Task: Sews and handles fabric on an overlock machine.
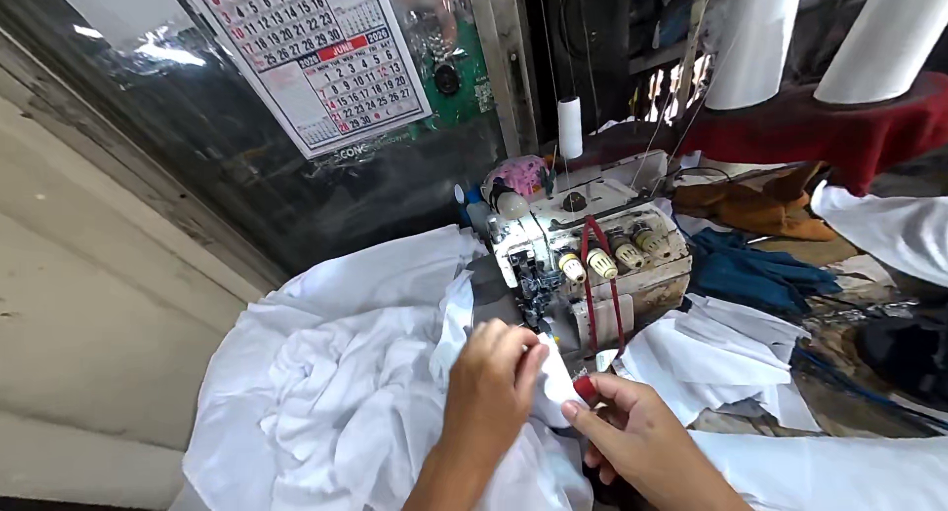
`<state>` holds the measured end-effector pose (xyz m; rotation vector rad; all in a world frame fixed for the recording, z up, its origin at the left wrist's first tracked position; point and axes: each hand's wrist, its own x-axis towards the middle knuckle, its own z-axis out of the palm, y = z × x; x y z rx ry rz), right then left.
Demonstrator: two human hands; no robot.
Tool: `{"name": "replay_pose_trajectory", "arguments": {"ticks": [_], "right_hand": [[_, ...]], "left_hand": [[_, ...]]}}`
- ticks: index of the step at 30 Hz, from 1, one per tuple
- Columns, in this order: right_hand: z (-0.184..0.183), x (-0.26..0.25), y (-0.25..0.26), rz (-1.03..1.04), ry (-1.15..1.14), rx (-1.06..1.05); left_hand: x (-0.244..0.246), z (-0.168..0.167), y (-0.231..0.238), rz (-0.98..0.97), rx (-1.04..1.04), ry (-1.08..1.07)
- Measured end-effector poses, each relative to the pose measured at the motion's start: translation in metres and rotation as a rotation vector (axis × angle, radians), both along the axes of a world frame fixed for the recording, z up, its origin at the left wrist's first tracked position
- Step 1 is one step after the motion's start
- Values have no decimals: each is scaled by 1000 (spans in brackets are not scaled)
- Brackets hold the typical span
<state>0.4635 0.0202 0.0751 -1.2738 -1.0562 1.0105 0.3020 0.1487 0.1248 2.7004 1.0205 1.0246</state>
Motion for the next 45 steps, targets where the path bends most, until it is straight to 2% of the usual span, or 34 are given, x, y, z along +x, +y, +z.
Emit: {"name": "replay_pose_trajectory", "arguments": {"ticks": [6,9,12,16,19,22,25,28,30,32,34,35,37,39,42,45], "right_hand": [[12,0,15,-62,33,-11],[8,-4,14,-94,32,-15],[9,-9,11,-130,66,24],[12,-18,46,-232,143,0],[11,-21,65,-311,141,-19],[8,-21,54,-267,75,57],[11,-21,33,-131,14,134],[20,-21,18,79,34,164],[25,-11,14,164,64,137],[31,6,21,27,53,75],[28,18,35,-219,-50,53],[26,20,37,-278,-104,60],[27,14,28,-282,-127,117],[30,6,7,-210,-17,191],[32,-3,-13,-91,92,286],[31,6,-27,-97,-121,275]], "left_hand": [[-4,-4,8,-59,56,0],[-5,9,-2,-3,75,101],[-5,4,-13,39,20,40],[-2,4,30,39,-35,-18],[2,13,55,108,-82,72],[0,19,57,272,-123,212],[-12,30,49,317,-16,258],[-32,30,11,295,27,173],[-24,13,-32,217,-40,83],[1,-6,-61,102,-140,-45],[11,-8,-68,-1,-370,-110],[6,-4,-70,-57,-501,-125],[-14,5,-73,-183,-689,-195],[-24,3,-77,-298,-804,-342],[-16,-11,-80,-254,-814,-613],[-23,-8,-84,-202,-779,-707]]}}
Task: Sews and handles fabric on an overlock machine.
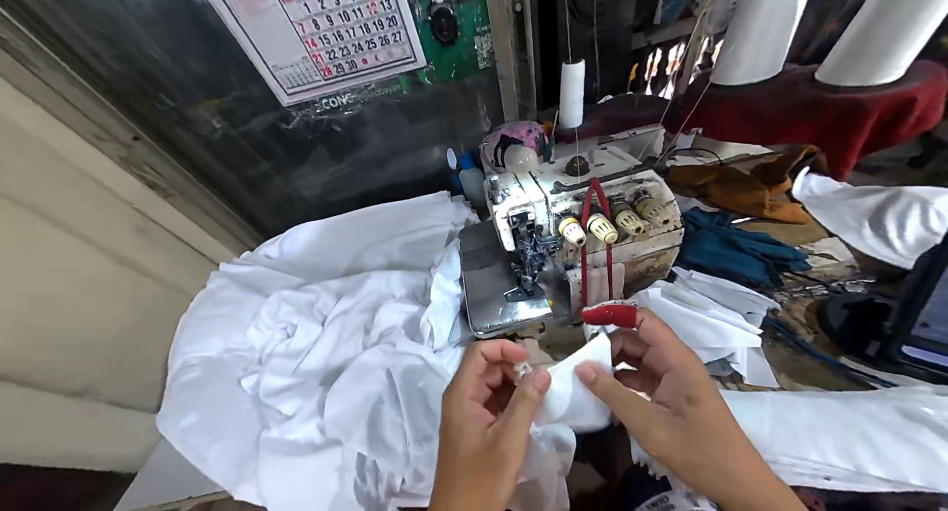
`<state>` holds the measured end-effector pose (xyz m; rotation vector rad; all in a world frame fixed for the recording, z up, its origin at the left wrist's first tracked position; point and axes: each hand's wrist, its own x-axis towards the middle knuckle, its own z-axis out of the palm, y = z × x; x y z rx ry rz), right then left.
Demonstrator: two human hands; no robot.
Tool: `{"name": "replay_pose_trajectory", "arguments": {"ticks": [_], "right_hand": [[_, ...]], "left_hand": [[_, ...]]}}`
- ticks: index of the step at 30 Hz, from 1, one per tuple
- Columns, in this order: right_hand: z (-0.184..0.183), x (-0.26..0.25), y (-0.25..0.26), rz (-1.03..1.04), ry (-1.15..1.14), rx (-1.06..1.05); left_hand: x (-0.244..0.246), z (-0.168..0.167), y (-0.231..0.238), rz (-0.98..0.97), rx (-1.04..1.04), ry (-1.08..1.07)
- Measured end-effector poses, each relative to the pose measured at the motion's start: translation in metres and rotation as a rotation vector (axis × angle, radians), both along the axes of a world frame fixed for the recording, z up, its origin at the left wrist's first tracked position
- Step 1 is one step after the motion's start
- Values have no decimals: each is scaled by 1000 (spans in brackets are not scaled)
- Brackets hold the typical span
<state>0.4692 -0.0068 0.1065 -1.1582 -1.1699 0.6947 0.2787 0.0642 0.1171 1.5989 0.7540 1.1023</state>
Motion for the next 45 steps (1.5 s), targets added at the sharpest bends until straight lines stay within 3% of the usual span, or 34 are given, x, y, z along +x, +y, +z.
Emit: {"name": "replay_pose_trajectory", "arguments": {"ticks": [3,8,13,20,24,27,31,36,40,45], "right_hand": [[-1,8,-13,69,-123,-11],[0,1,-25,6,-95,-42],[-4,5,-36,70,-159,-145],[-5,3,-42,103,-261,-126],[-1,-7,-56,-68,-406,3],[-28,-18,-47,-261,-549,-55],[-43,-29,-50,-363,-447,-63],[-35,-26,-61,-107,-184,-146],[-28,-16,-54,-80,-60,-226],[-11,-15,-55,-12,39,-240]], "left_hand": [[-12,3,-2,33,-61,-22],[-27,-8,-23,-161,-172,28],[-38,-7,-26,15,-167,17],[-43,-1,-28,-11,-121,85],[-43,25,-36,36,33,136],[-19,4,-28,61,84,240],[-2,-12,-35,15,60,292],[6,-14,-42,-41,123,339],[8,-17,-36,-124,128,286],[6,-15,-36,-84,169,217]]}}
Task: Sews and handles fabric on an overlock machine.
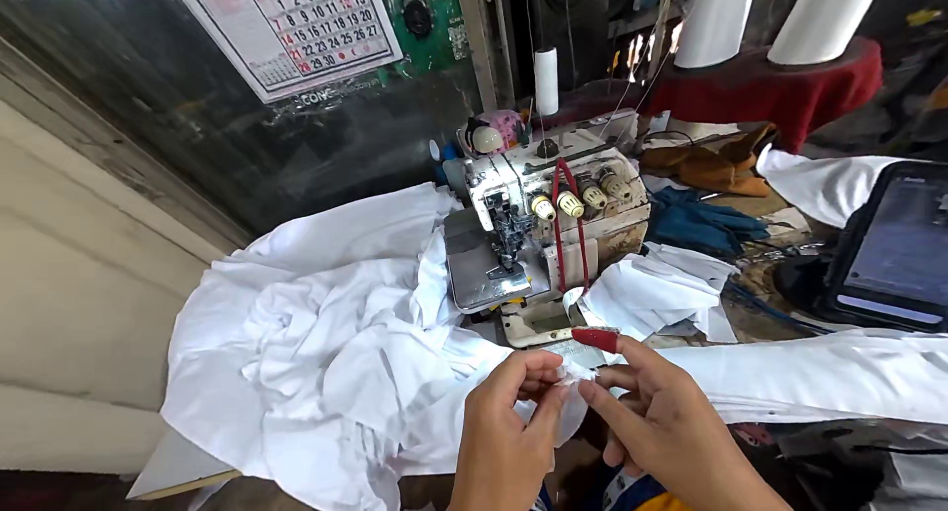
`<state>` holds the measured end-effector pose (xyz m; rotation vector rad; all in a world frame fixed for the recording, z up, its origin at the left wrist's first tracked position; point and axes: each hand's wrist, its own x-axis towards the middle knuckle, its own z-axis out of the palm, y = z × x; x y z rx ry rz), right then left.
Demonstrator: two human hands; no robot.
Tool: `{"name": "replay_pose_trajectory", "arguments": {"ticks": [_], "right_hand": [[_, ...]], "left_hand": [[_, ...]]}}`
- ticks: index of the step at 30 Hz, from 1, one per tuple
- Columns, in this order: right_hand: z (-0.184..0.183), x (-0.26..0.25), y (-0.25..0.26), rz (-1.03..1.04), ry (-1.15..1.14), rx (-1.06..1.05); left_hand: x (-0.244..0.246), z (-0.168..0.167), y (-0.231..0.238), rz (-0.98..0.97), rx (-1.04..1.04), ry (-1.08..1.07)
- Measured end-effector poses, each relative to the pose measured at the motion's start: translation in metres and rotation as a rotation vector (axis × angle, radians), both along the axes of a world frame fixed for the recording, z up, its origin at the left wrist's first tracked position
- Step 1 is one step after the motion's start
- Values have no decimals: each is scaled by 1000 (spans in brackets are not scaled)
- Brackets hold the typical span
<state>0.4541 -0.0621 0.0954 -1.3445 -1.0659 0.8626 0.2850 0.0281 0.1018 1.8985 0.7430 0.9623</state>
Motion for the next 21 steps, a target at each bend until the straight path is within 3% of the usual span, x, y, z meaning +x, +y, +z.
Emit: {"name": "replay_pose_trajectory", "arguments": {"ticks": [7,13,15,19,21], "right_hand": [[4,-11,1,-65,42,52],[1,-25,-1,-84,206,126],[-4,-28,-3,-105,327,160],[-4,-16,-8,-1,565,-60],[-5,-5,2,174,606,-172]], "left_hand": [[2,-6,-10,137,221,8],[4,-25,-28,209,178,63],[3,-23,-33,135,1,-66],[-5,-5,-42,-108,-749,-425],[-3,-5,-33,-119,-655,-395]]}}
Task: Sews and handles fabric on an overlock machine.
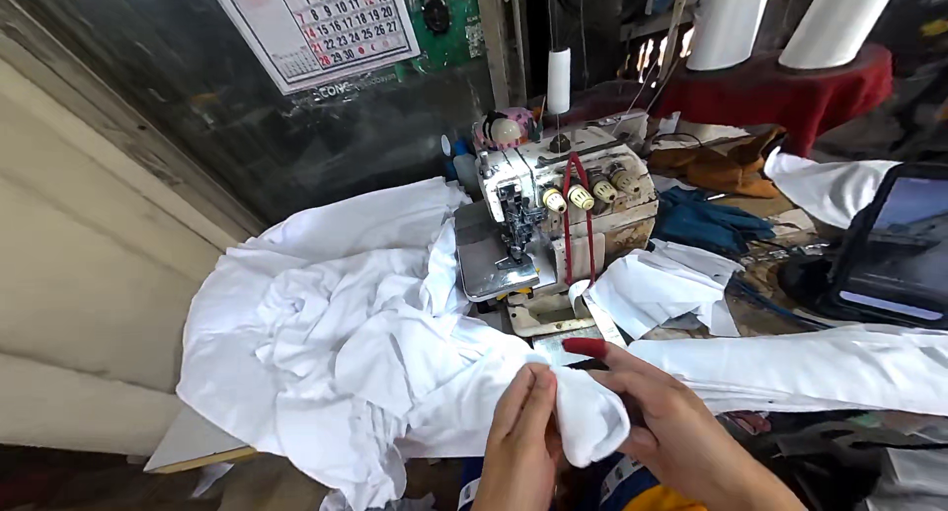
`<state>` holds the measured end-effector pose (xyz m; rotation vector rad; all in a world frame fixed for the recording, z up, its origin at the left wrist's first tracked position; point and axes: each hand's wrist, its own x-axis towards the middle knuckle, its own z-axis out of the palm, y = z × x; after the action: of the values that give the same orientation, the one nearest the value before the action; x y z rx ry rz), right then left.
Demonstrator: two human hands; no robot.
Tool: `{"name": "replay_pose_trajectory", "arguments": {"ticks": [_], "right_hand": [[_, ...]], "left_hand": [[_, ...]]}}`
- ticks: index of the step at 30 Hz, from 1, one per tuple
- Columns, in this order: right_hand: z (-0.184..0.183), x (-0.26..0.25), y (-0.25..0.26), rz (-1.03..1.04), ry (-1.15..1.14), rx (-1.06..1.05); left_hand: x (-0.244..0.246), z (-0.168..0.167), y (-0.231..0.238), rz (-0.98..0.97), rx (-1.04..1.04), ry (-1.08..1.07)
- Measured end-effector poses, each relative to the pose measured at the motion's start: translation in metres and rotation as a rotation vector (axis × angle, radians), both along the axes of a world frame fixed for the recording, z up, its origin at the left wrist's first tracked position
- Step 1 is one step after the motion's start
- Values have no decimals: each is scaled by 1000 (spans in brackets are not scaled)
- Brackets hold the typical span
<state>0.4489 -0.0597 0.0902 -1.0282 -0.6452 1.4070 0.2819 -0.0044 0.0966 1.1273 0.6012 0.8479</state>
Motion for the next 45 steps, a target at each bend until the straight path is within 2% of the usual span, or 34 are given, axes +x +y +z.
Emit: {"name": "replay_pose_trajectory", "arguments": {"ticks": [2,4,5,6,9,12,15,18,20,22,25,27,29,32,34,38,40,42,43,45], "right_hand": [[1,5,9,20,-137,31],[1,3,3,-148,-383,149],[3,-1,-5,-239,-428,215],[7,-7,-16,-280,-417,265],[9,-21,-40,-230,-261,303],[0,-19,-39,-224,-137,297],[4,-6,-31,-214,-244,275],[15,16,-24,-41,-410,322],[26,25,-18,166,-460,383],[35,27,-12,334,-453,430],[28,32,-8,450,-430,461],[9,28,-7,379,-319,518],[-7,16,-4,195,-215,578],[-11,11,1,37,-211,643],[-9,17,1,88,-188,655],[-5,22,-2,295,-16,516],[-7,20,-1,295,120,474],[-10,21,-3,243,241,463],[-10,21,-5,230,265,452],[-14,20,-12,242,191,392]], "left_hand": [[-1,-2,12,87,282,132],[-5,4,17,174,504,263],[-7,7,18,191,596,308],[-9,9,17,202,669,339],[-7,4,9,206,877,354],[1,-3,-9,158,970,302],[-4,-11,-7,149,928,237],[-29,14,20,270,921,243],[-32,28,30,119,915,290],[-24,23,37,-103,863,253],[-25,8,41,-156,710,78],[-24,5,36,-137,493,-86],[-18,3,31,-131,360,-143],[-18,-5,34,-180,418,-27],[-22,-12,35,-228,411,-31],[-19,-9,29,-120,197,-244],[-17,-5,28,-198,194,-173],[-21,-5,27,-363,251,-24],[-24,-7,26,-404,245,-17],[-30,-11,25,-347,176,-140]]}}
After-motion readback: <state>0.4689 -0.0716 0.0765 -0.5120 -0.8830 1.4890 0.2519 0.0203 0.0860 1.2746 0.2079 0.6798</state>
